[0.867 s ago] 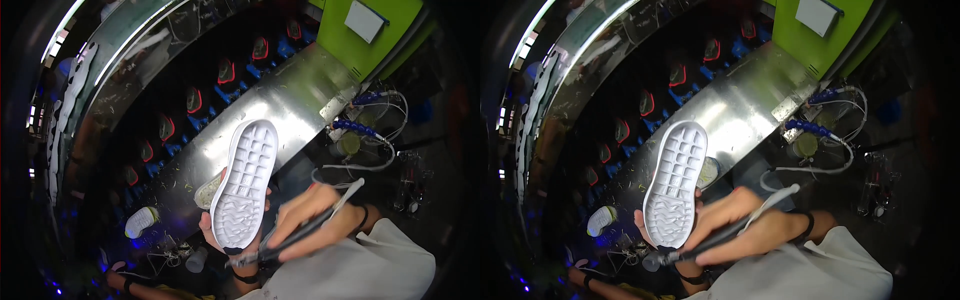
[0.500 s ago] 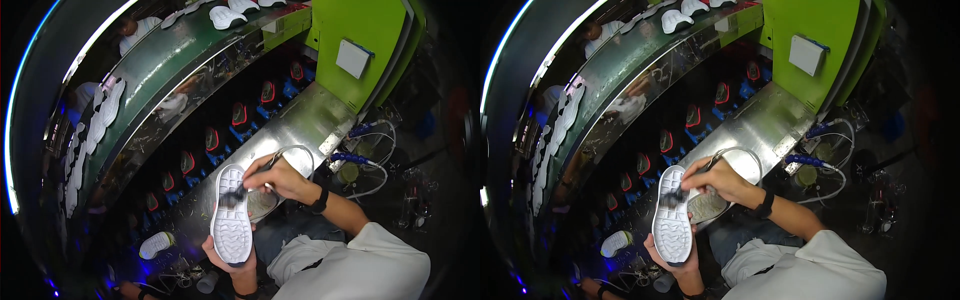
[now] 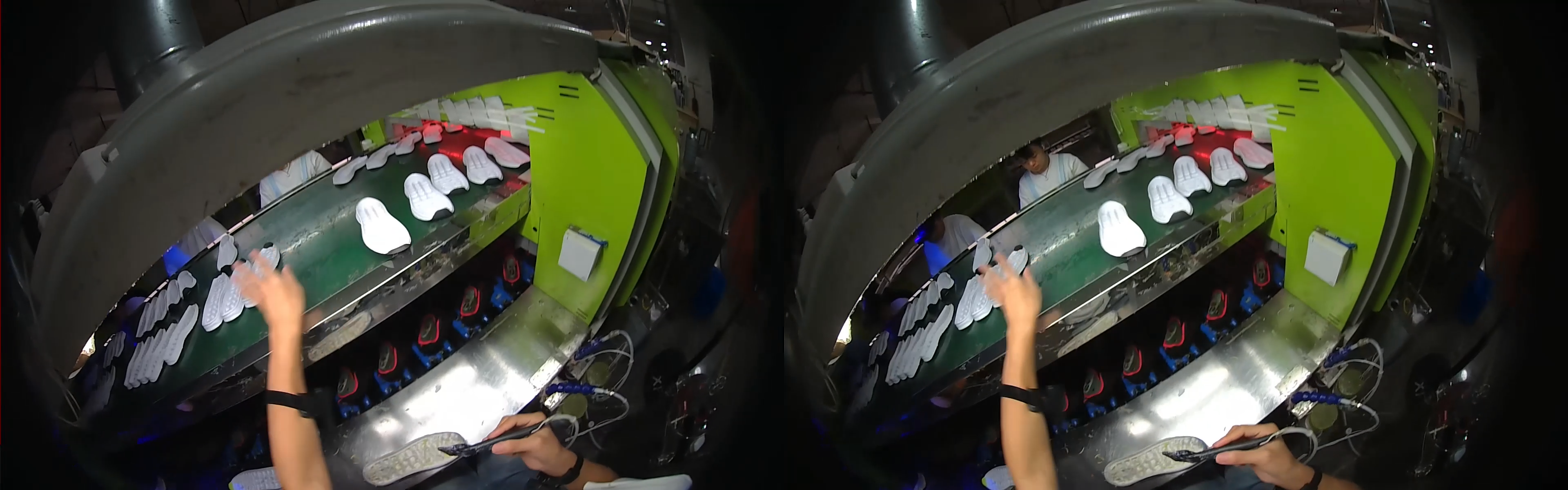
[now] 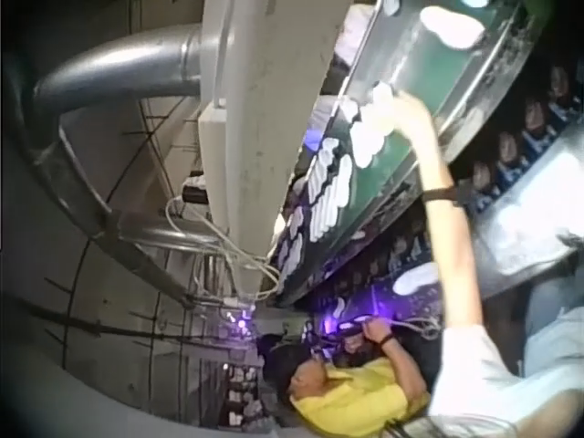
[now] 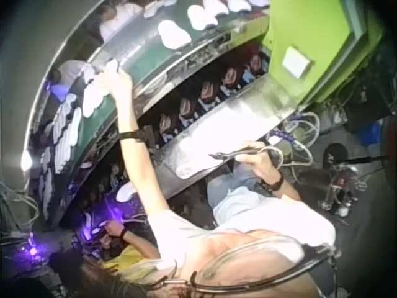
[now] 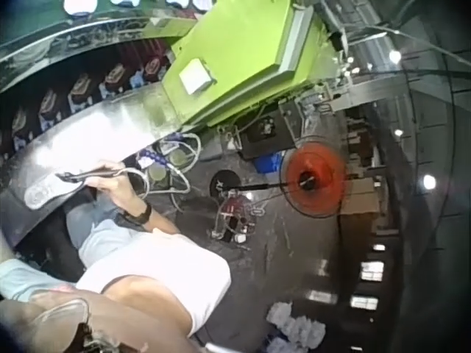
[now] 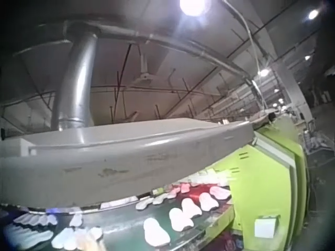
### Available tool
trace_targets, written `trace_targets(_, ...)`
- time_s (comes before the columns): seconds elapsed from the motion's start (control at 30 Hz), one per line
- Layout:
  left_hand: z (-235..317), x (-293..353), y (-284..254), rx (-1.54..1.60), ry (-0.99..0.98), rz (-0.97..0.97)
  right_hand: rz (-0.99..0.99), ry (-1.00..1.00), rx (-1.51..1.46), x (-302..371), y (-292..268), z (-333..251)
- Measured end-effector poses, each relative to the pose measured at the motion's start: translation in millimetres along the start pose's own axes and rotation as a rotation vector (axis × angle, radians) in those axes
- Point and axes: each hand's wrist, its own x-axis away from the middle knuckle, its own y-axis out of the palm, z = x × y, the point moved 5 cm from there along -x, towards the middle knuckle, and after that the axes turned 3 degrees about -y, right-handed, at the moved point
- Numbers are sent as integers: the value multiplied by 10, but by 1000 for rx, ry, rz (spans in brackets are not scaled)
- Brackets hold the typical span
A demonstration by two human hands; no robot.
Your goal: Applying adhesive to the edges and interior of shoe soles using a specialized brush tool on a manufacturing line.
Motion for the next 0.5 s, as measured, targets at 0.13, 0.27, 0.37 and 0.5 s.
trace_targets(0.13, -760, -74, 19, -138, -221, -401, 39, 152, -143, 158, -161, 343)
trace_targets(0.27, -490, 491, -738, 200, -340, -268, 13, -33, 190, 148, -293, 446)
trace_targets(0.37, -528, 1504, -1164, 606, -301, -71, 166, 235, -207, -14, -360, 540)
trace_targets(0.5, -365, 3012, -1048, 1170, -636, -942, 79, 124, -137, -134, -391, 446)
